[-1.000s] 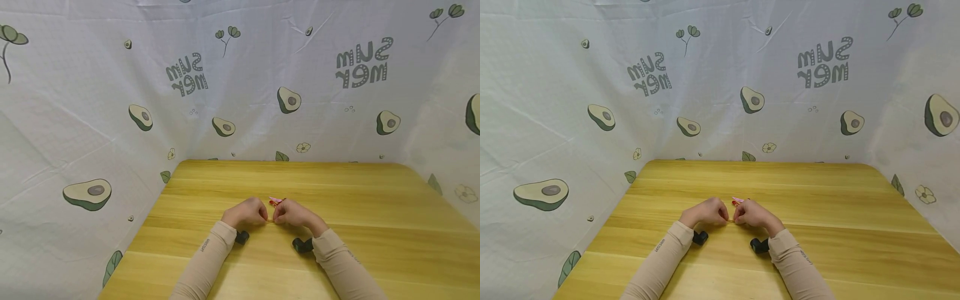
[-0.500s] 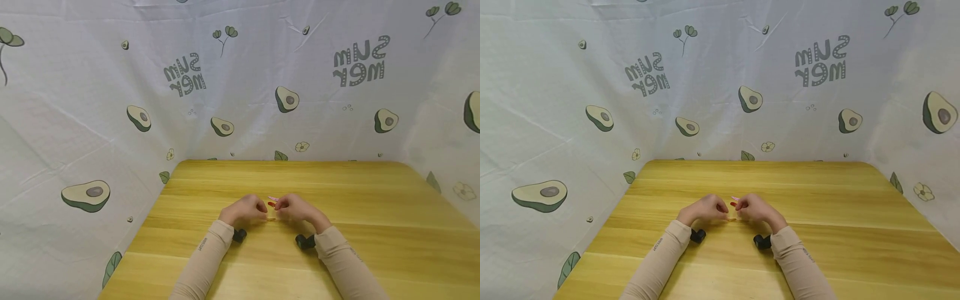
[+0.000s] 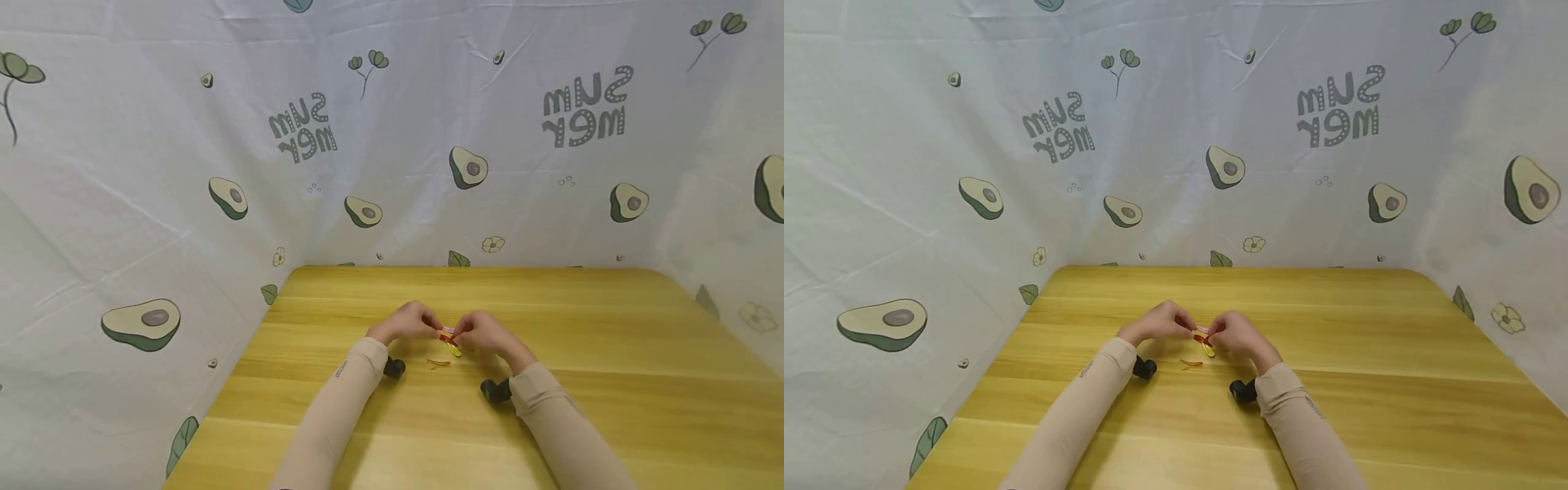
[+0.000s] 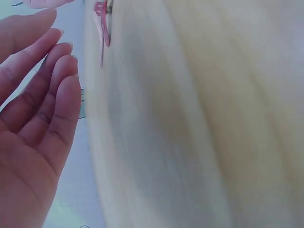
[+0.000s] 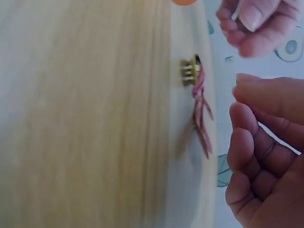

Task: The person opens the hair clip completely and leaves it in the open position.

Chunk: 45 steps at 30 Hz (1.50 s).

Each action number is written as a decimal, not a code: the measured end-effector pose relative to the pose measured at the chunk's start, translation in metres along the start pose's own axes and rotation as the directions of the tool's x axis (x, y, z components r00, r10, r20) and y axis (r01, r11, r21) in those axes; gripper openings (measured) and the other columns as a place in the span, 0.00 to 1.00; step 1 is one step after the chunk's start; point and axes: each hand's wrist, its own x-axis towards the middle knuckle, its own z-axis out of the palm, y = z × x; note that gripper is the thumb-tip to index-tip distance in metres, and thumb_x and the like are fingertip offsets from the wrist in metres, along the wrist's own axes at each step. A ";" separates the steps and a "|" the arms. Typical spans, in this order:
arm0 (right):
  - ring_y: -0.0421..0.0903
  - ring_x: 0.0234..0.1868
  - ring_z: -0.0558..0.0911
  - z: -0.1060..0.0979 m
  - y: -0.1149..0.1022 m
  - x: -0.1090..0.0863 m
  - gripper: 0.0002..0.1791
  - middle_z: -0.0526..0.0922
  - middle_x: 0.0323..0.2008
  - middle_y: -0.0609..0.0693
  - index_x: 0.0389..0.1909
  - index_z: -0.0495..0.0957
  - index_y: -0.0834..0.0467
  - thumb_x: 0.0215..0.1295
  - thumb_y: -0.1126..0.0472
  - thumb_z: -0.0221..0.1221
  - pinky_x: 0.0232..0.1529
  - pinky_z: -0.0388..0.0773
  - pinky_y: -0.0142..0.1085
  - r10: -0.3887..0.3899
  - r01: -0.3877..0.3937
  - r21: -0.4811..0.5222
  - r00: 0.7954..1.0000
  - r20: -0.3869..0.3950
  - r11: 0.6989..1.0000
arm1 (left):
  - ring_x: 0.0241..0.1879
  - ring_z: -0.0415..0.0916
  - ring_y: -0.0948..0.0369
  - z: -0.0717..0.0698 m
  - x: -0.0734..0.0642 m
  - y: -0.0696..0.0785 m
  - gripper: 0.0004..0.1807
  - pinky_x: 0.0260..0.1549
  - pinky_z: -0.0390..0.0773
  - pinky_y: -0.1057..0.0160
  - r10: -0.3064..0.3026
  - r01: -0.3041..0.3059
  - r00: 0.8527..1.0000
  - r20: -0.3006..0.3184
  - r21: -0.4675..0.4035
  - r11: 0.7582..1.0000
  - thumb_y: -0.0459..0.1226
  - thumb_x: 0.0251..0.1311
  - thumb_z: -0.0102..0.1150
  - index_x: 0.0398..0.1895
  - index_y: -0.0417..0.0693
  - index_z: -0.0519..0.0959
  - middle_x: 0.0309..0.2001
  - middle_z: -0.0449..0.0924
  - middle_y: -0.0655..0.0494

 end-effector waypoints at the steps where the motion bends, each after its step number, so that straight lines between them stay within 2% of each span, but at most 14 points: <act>1: 0.44 0.27 0.74 0.001 0.000 0.001 0.05 0.82 0.28 0.53 0.34 0.83 0.67 0.61 0.74 0.59 0.29 0.72 0.35 0.010 -0.010 -0.007 1.000 0.003 1.000 | 0.36 0.78 0.67 -0.001 0.003 0.000 0.04 0.40 0.77 0.69 -0.001 0.001 1.000 0.009 0.007 1.000 0.34 0.61 0.68 0.38 0.47 0.88 0.36 0.87 0.58; 10: 0.42 0.26 0.74 0.005 0.004 0.010 0.02 0.83 0.27 0.51 0.31 0.84 0.67 0.60 0.71 0.64 0.28 0.73 0.33 0.031 -0.030 -0.050 0.999 0.009 0.998 | 0.33 0.75 0.67 0.001 0.016 -0.001 0.04 0.36 0.75 0.70 -0.041 0.037 0.997 0.069 0.062 0.997 0.33 0.60 0.68 0.38 0.46 0.87 0.37 0.86 0.58; 15: 0.42 0.26 0.73 0.004 0.004 0.011 0.02 0.82 0.26 0.50 0.29 0.83 0.66 0.59 0.70 0.65 0.29 0.72 0.33 0.020 -0.018 -0.073 1.000 0.023 0.997 | 0.32 0.74 0.68 0.004 0.020 0.002 0.05 0.36 0.74 0.72 -0.032 0.024 0.996 0.089 0.088 0.996 0.30 0.59 0.68 0.38 0.44 0.88 0.37 0.87 0.57; 23: 0.40 0.24 0.69 0.004 0.002 0.014 0.03 0.76 0.21 0.46 0.25 0.81 0.66 0.56 0.72 0.64 0.27 0.66 0.31 -0.005 0.009 -0.103 0.999 0.036 0.995 | 0.30 0.72 0.67 0.007 0.024 0.003 0.03 0.33 0.73 0.72 -0.030 0.022 0.996 0.084 0.094 0.995 0.28 0.57 0.68 0.33 0.43 0.87 0.34 0.86 0.54; 29: 0.40 0.24 0.70 0.005 0.001 0.013 0.03 0.77 0.22 0.47 0.25 0.81 0.66 0.56 0.73 0.63 0.27 0.67 0.30 0.007 -0.001 -0.097 0.998 0.057 0.995 | 0.30 0.72 0.68 0.010 0.023 0.003 0.05 0.32 0.74 0.73 -0.037 0.023 0.995 0.089 0.155 0.988 0.28 0.58 0.66 0.31 0.46 0.86 0.34 0.86 0.54; 35: 0.40 0.23 0.69 0.005 0.001 0.014 0.04 0.77 0.22 0.48 0.25 0.81 0.66 0.56 0.74 0.61 0.27 0.66 0.31 0.005 -0.001 -0.096 0.999 0.045 0.995 | 0.29 0.72 0.68 0.010 0.023 0.006 0.03 0.31 0.73 0.73 -0.045 0.030 0.996 0.075 0.189 0.982 0.29 0.58 0.67 0.31 0.45 0.85 0.31 0.84 0.56; 40: 0.41 0.23 0.69 0.006 0.002 0.014 0.05 0.77 0.22 0.48 0.25 0.81 0.66 0.58 0.74 0.60 0.26 0.66 0.31 0.010 -0.005 -0.103 0.999 0.053 0.995 | 0.29 0.71 0.68 0.011 0.022 0.005 0.02 0.31 0.72 0.73 -0.059 0.044 0.995 0.078 0.185 0.982 0.29 0.58 0.68 0.32 0.45 0.85 0.29 0.82 0.61; 45: 0.41 0.23 0.69 0.007 0.004 0.015 0.06 0.77 0.22 0.47 0.24 0.81 0.65 0.58 0.73 0.59 0.26 0.65 0.31 0.008 -0.001 -0.118 0.998 0.061 0.993 | 0.28 0.71 0.68 0.012 0.023 0.004 0.02 0.31 0.72 0.73 -0.044 0.028 0.995 0.085 0.178 0.984 0.29 0.58 0.68 0.33 0.44 0.85 0.29 0.82 0.61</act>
